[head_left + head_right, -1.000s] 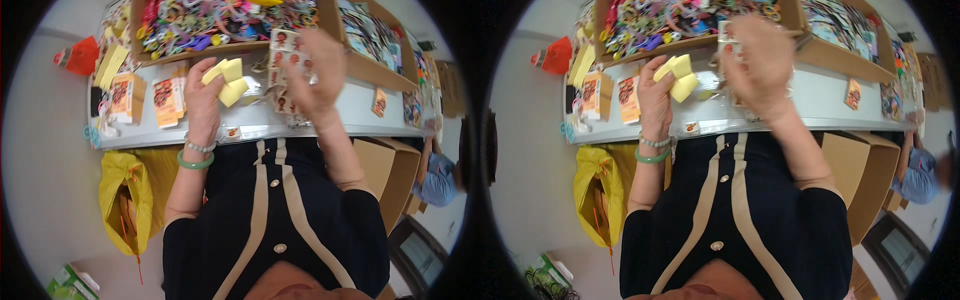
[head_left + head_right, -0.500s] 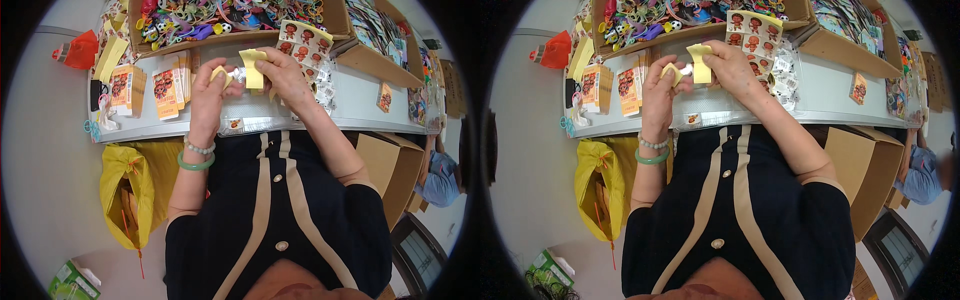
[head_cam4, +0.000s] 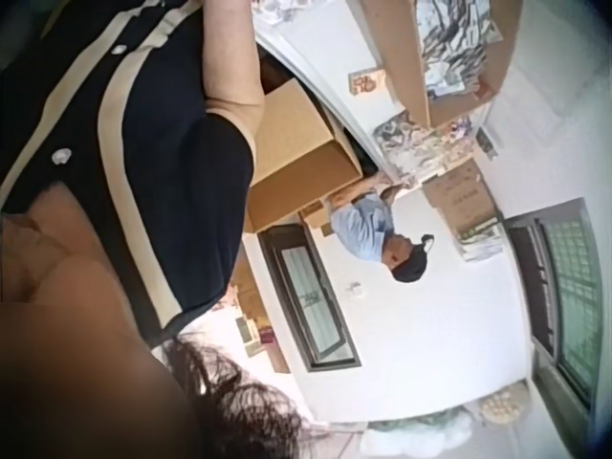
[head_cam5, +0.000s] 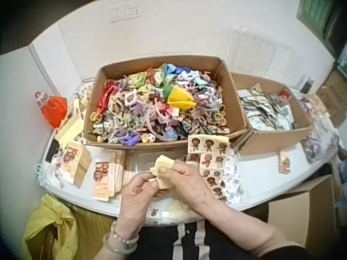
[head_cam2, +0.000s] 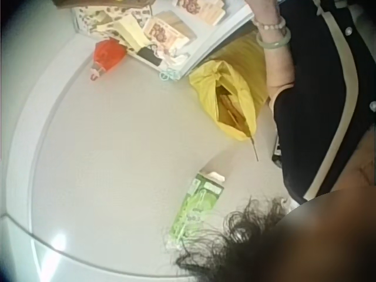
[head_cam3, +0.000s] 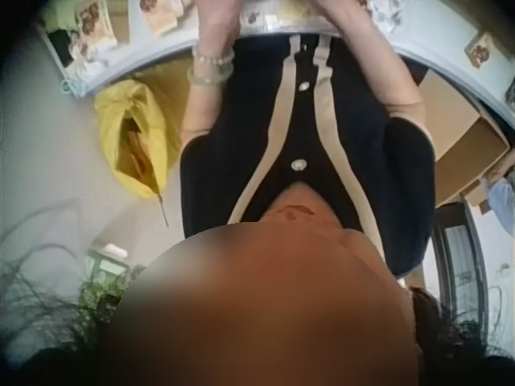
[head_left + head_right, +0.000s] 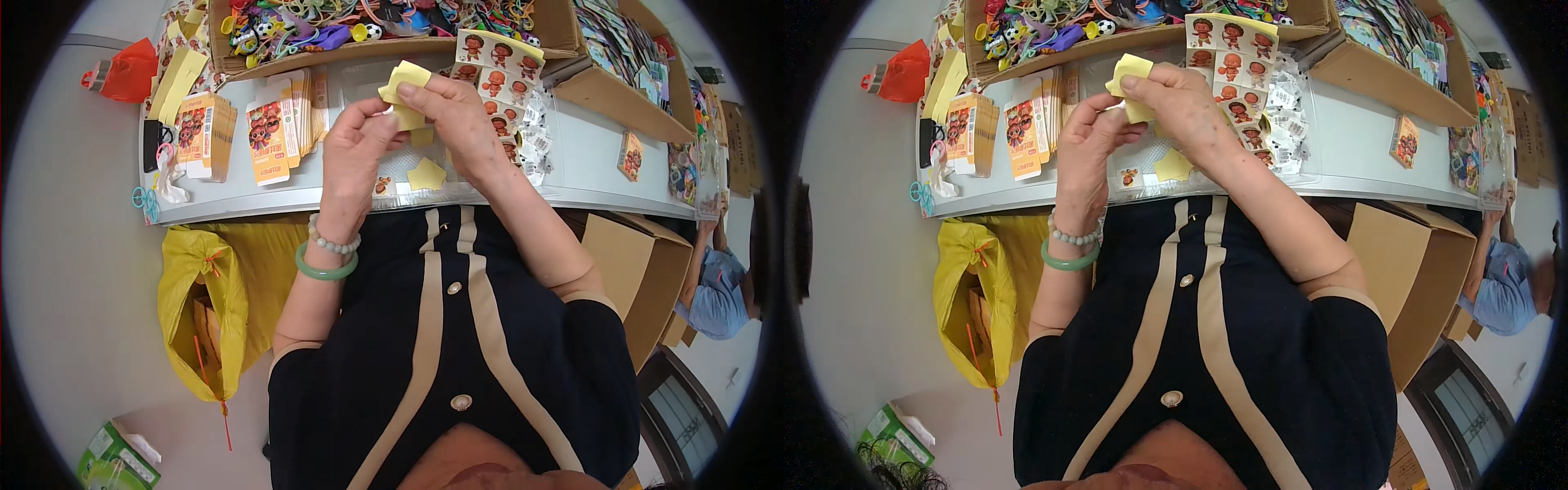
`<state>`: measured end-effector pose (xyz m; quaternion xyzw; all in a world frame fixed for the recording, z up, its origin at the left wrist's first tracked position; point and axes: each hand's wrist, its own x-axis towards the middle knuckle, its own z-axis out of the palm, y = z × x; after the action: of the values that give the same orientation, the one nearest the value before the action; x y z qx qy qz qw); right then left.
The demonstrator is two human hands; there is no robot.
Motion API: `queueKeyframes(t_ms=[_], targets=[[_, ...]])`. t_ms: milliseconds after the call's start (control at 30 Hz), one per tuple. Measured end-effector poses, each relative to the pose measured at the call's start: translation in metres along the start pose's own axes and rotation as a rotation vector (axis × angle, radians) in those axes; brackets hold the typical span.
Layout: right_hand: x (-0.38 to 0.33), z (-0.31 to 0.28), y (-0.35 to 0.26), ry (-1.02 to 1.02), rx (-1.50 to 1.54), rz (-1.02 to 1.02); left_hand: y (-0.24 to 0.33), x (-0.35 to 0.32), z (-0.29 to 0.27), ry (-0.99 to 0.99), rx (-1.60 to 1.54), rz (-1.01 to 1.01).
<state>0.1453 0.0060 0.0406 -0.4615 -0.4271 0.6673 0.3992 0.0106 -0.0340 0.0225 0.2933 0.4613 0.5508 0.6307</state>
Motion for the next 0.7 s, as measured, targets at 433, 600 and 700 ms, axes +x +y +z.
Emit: queueKeyframes(t_ms=[433, 600, 700], targets=[[-0.017, -0.008, -0.008, 0.048, -0.545, -0.41, 0.013, -0.011, -0.022, 0.006, 0.674, 0.406], [-0.038, -0.035, 0.004, 0.088, -0.782, -0.636, 0.006, -0.012, -0.03, 0.135, 0.576, 0.36], [-0.056, -0.058, -0.003, 0.378, -0.508, -0.61, 0.002, -0.015, -0.031, 0.168, 0.551, 0.256]])
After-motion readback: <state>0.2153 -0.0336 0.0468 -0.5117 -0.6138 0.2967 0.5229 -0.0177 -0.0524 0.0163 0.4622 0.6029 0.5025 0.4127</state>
